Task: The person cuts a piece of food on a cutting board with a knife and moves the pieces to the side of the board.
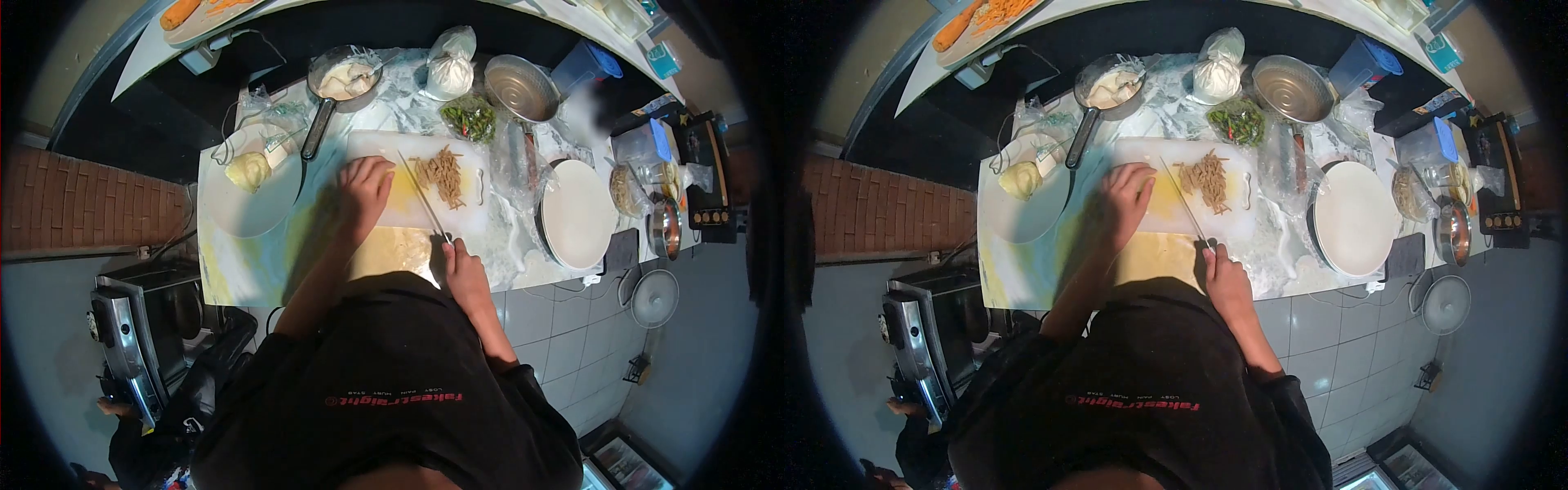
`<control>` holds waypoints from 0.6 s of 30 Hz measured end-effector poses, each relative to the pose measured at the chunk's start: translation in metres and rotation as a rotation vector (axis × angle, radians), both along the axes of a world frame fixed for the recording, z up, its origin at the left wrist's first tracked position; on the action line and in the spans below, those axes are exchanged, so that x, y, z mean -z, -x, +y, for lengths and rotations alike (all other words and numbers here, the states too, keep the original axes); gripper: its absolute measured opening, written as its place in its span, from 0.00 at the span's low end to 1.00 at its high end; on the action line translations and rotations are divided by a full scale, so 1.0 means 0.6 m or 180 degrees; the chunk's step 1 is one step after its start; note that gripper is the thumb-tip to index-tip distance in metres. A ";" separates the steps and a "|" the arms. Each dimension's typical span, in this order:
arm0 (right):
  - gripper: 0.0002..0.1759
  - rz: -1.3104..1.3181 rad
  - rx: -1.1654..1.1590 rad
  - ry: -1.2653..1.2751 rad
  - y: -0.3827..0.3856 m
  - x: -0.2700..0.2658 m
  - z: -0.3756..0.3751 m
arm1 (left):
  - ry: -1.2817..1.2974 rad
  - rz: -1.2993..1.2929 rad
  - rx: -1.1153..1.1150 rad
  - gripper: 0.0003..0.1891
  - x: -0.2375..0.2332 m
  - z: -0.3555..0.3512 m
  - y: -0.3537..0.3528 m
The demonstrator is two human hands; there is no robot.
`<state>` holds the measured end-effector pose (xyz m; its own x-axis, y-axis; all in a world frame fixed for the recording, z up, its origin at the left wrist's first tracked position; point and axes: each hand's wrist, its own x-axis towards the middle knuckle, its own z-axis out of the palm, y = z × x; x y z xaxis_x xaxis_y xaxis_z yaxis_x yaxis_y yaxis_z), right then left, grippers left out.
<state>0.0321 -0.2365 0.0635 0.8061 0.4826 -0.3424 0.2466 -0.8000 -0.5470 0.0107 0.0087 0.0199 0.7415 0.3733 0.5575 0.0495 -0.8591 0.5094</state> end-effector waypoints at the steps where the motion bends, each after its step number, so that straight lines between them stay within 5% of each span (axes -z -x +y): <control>1: 0.22 -0.0001 -0.0007 -0.0009 -0.001 0.006 -0.001 | 0.0004 0.0007 -0.0114 0.09 0.000 0.011 0.004; 6: 0.24 -0.0090 -0.0241 -0.0121 -0.004 0.028 -0.006 | 0.0086 0.0193 -0.0677 0.14 0.029 0.047 0.016; 18: 0.24 -0.0061 0.0058 -0.0151 -0.012 0.005 -0.005 | 0.0231 0.0509 -0.0343 0.10 0.037 0.049 -0.004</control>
